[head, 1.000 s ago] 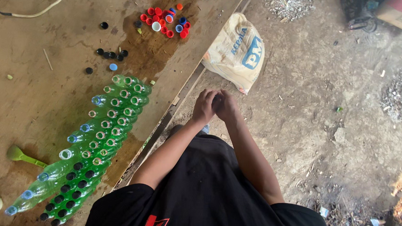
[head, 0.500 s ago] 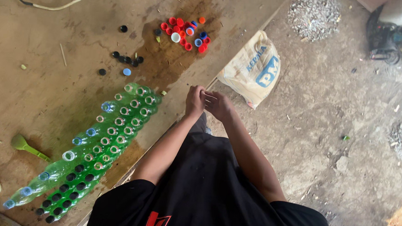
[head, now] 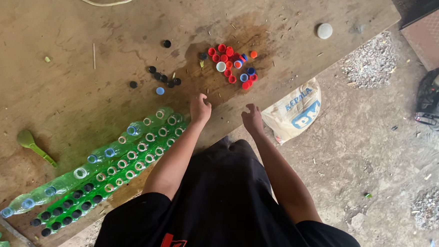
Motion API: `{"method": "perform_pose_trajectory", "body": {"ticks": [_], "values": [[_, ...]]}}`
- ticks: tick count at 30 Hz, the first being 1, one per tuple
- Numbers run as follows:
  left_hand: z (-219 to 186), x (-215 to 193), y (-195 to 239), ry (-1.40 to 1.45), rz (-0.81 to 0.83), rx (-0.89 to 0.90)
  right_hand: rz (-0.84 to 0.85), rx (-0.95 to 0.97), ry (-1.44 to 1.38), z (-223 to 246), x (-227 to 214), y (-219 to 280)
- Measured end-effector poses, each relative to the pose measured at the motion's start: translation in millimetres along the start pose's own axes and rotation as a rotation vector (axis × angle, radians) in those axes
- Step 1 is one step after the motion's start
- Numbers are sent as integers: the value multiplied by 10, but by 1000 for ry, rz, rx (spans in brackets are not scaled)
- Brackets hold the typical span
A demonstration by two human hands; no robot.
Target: The person picks up a container of chopped green vegetables and places it on a wooden table. They then proceed to pick up various bottle caps from the table and screw them onto a row of green plastic bottles arranged on the surface.
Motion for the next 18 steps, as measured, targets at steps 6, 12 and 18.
{"method": "perform_pose_trajectory", "body": {"ticks": [6,12,18], "values": [[107,20,-173,-61,-2,-100,3,-99,126,94,-142,-260],[-107,105,-327,-136,7,41,60,-132,201,221,-239,-654],[-658,179,-599,-203,121,174,100,-297,261,339,-250,-953]]}}
Point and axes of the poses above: each hand's wrist, its own y-axis away from the middle knuckle, its own x-axis out of the palm, z = x × y, the point moved 6 cm from there along -y, towards the middle knuckle, and after that the axes turned 2 degrees about -y, right-handed, at the moved point
